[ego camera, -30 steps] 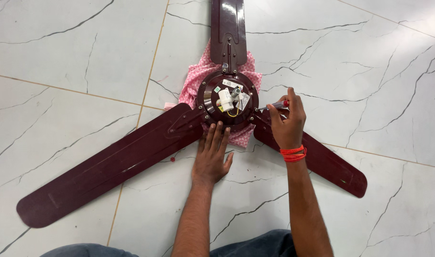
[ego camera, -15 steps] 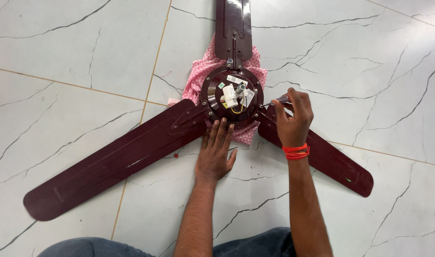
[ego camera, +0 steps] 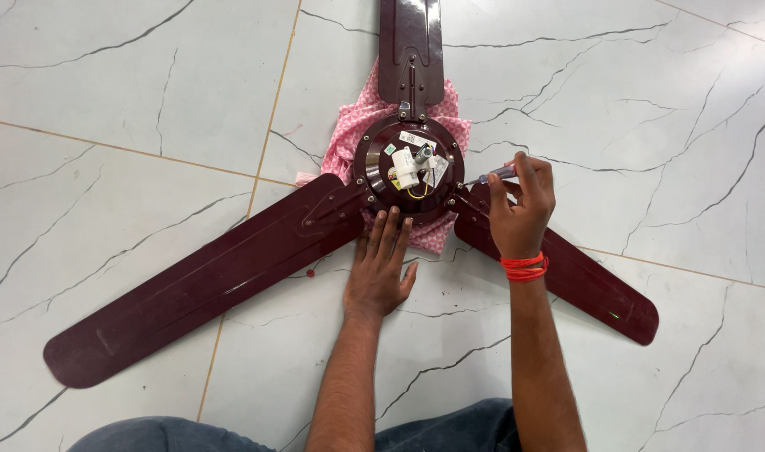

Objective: The person is repairing a ceiling fan lying on the floor. They use a screwdriver to tighten screws on the fan's central hub, securing the blades in place.

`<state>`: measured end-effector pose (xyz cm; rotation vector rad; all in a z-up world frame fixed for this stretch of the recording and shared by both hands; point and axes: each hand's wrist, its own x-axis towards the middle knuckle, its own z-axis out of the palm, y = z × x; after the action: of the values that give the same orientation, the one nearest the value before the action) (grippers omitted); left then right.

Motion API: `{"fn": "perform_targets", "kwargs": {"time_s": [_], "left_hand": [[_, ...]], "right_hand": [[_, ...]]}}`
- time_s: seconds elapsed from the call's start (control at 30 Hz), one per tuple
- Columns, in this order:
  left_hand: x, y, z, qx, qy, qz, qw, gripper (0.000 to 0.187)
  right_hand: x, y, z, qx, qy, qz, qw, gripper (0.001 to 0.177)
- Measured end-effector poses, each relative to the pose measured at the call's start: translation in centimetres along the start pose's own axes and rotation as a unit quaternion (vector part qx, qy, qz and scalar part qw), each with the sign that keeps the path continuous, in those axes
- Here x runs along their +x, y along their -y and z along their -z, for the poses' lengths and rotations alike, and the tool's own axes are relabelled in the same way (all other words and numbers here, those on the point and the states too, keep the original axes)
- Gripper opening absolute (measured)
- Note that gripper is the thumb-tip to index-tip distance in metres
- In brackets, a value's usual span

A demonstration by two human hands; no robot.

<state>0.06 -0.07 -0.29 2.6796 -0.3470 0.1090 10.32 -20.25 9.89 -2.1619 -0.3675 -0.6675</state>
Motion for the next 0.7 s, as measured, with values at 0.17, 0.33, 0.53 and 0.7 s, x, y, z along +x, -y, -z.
{"fn": "perform_targets", "kwargs": {"time_s": [0.17, 0.33, 0.53, 0.7], "left_hand": [[-0.1, 0.0, 0.0, -0.008, -0.008, -0.004, 1.0, 0.09], [0.0, -0.1, 0.2, -0.012, -0.011, 0.0, 1.0, 0.089], [-0.1, 0.0, 0.2, -0.019, -0.018, -0.004, 1.0, 0.09], [0.0, 0.0, 0.1, -0.015, -0.017, -0.002, 1.0, 0.09]], "right_hand": [[-0.1, -0.1, 0.0, 0.035, 0.012, -0.001, 0.999, 0.051], [-0.1, 0.3, -0.4, -0.049, -0.025, 0.018, 0.998, 0.045], [0.2, 0.3, 0.1, 0.07, 0.052, -0.003, 0.996, 0.053], [0.7, -0.2, -0.9, -0.02, 0.001, 0.023, 1.0, 0.057]]}}
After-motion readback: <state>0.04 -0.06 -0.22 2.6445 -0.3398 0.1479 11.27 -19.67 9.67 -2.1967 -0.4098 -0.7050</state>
